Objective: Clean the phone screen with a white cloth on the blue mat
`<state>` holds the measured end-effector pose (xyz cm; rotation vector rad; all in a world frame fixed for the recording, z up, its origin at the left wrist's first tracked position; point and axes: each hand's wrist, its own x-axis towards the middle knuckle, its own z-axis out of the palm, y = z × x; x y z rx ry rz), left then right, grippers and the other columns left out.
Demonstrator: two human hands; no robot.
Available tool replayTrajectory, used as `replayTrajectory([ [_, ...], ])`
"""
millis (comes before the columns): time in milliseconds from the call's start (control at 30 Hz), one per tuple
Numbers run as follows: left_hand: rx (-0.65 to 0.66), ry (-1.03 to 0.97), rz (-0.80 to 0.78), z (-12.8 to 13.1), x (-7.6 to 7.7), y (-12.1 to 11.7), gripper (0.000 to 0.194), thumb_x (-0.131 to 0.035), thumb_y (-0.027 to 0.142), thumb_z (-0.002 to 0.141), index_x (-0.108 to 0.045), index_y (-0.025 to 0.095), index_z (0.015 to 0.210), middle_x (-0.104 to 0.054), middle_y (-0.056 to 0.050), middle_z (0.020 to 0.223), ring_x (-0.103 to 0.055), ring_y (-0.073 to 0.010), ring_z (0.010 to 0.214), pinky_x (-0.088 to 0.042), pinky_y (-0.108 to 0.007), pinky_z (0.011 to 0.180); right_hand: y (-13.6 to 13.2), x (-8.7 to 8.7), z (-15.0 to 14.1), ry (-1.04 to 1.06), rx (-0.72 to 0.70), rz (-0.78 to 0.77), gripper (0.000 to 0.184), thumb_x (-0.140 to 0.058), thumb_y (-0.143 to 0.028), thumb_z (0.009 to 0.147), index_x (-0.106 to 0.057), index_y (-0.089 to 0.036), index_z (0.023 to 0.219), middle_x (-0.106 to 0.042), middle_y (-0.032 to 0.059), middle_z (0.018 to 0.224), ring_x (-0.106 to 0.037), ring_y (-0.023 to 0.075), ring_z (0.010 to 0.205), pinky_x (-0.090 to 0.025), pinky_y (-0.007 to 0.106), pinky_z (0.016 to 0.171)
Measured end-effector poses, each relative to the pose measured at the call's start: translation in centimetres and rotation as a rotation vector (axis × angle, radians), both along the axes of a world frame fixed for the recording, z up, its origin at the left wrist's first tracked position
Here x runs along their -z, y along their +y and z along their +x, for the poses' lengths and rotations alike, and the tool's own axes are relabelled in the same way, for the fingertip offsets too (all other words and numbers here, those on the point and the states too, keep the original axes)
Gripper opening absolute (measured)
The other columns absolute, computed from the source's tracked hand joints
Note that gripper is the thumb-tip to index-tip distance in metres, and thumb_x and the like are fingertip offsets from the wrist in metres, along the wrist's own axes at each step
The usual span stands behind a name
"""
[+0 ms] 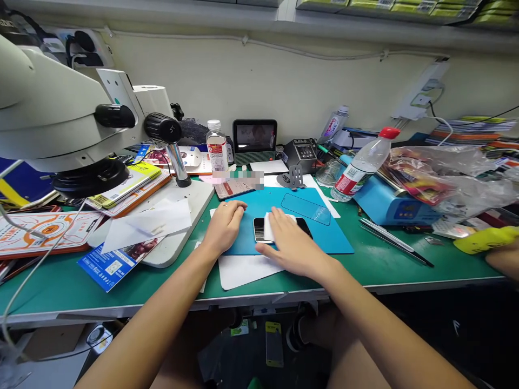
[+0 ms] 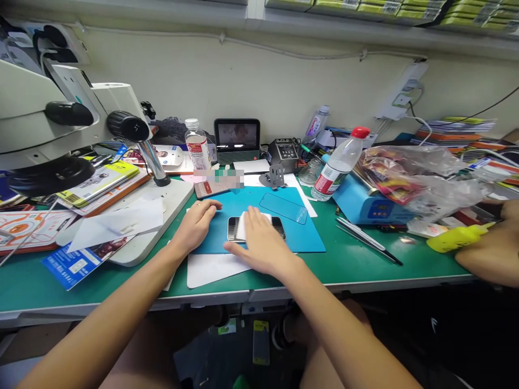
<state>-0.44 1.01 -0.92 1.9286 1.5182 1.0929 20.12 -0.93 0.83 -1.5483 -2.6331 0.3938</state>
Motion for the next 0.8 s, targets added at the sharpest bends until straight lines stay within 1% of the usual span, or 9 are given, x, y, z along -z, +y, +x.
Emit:
replayTrajectory([
  [67,-0.005,0.001,0.001,0.0,0.0,0.0,0.029,-0.037,0.027,0.099,-0.065,0.021,0.102,-0.072,-0.005,0.110,-0.058,-0.0244,0.109,-0.045,-0.043,0.101,0.4,-0.1,-2.2,0.035,-0.048,-0.010,0.111,-0.029,-0.082,0.088,-0.020,0.005,0.156,-0.010,0.0256,0.165,-0.007,0.0354,0.154,-0.014,0.052,0.125],
  [167,-0.011,-0.004,0.006,-0.1,0.0,-0.1,0.028,-0.037,0.027,0.098,-0.065,0.021,0.100,-0.072,-0.006,0.110,-0.059,-0.0244,0.107,-0.044,-0.043,0.101,-1.0,0.3,-4.1,0.085,-0.115,0.035,0.113,-0.028,-0.084,0.087,-0.024,0.006,0.155,-0.013,0.0263,0.164,-0.008,0.0355,0.154,-0.013,0.051,0.125],
  [233,-0.012,-0.011,0.005,-0.1,0.0,-0.1,0.028,-0.037,0.028,0.098,-0.065,0.021,0.101,-0.072,-0.005,0.109,-0.060,-0.0240,0.106,-0.045,-0.043,0.101,-2.2,0.7,-4.1,0.094,-0.144,0.060,0.110,-0.027,-0.083,0.088,-0.025,0.004,0.155,-0.011,0.0249,0.165,-0.007,0.0345,0.154,-0.013,0.051,0.125],
  [300,-0.004,-0.012,0.003,-0.1,-0.1,0.0,0.029,-0.037,0.028,0.098,-0.064,0.022,0.102,-0.072,-0.005,0.109,-0.060,-0.0236,0.106,-0.045,-0.042,0.101,-2.8,0.8,-3.6,0.085,-0.152,0.062,0.106,-0.024,-0.080,0.091,-0.025,0.003,0.156,-0.009,0.0234,0.165,-0.007,0.0334,0.154,-0.014,0.052,0.125],
  [367,0.004,-0.009,0.000,0.0,0.0,0.0,0.029,-0.037,0.028,0.099,-0.064,0.021,0.102,-0.072,-0.005,0.109,-0.059,-0.0236,0.106,-0.044,-0.041,0.101,-2.3,0.7,-3.5,0.072,-0.129,0.053,0.104,-0.022,-0.079,0.092,-0.025,0.003,0.156,-0.010,0.0237,0.165,-0.007,0.0331,0.154,-0.014,0.051,0.125],
  [467,-0.005,-0.019,-0.005,0.0,-0.1,0.1,0.029,-0.036,0.029,0.098,-0.064,0.021,0.101,-0.072,-0.005,0.110,-0.058,-0.0240,0.107,-0.044,-0.042,0.101,-1.3,0.3,-4.0,0.065,-0.090,0.039,0.106,-0.021,-0.079,0.092,-0.025,0.006,0.155,-0.014,0.0268,0.164,-0.008,0.0347,0.154,-0.014,0.051,0.125],
  [533,-0.009,-0.031,-0.011,0.0,-0.1,0.1,0.030,-0.036,0.029,0.098,-0.064,0.021,0.101,-0.072,-0.006,0.110,-0.058,-0.0240,0.107,-0.043,-0.042,0.101,-1.4,0.3,-4.1,0.068,-0.094,0.042,0.106,-0.021,-0.079,0.092,-0.025,0.006,0.155,-0.013,0.0268,0.164,-0.008,0.0351,0.154,-0.014,0.051,0.125],
  [667,0.007,-0.027,-0.017,0.1,-0.2,0.1,0.031,-0.035,0.031,0.098,-0.065,0.021,0.102,-0.072,-0.006,0.109,-0.058,-0.0240,0.108,-0.042,-0.041,0.102,-2.4,0.5,-3.5,0.080,-0.126,0.034,0.105,-0.022,-0.080,0.091,-0.021,0.002,0.157,-0.009,0.0231,0.166,-0.007,0.0334,0.154,-0.014,0.051,0.125],
  [800,0.003,-0.027,-0.016,0.0,-0.2,0.1,0.031,-0.036,0.031,0.098,-0.065,0.020,0.100,-0.072,-0.006,0.109,-0.059,-0.0242,0.106,-0.042,-0.042,0.101,-1.7,0.1,-3.7,0.072,-0.087,-0.012,0.105,-0.020,-0.079,0.092,-0.021,0.004,0.156,-0.009,0.0241,0.165,-0.006,0.0337,0.154,-0.012,0.050,0.125],
])
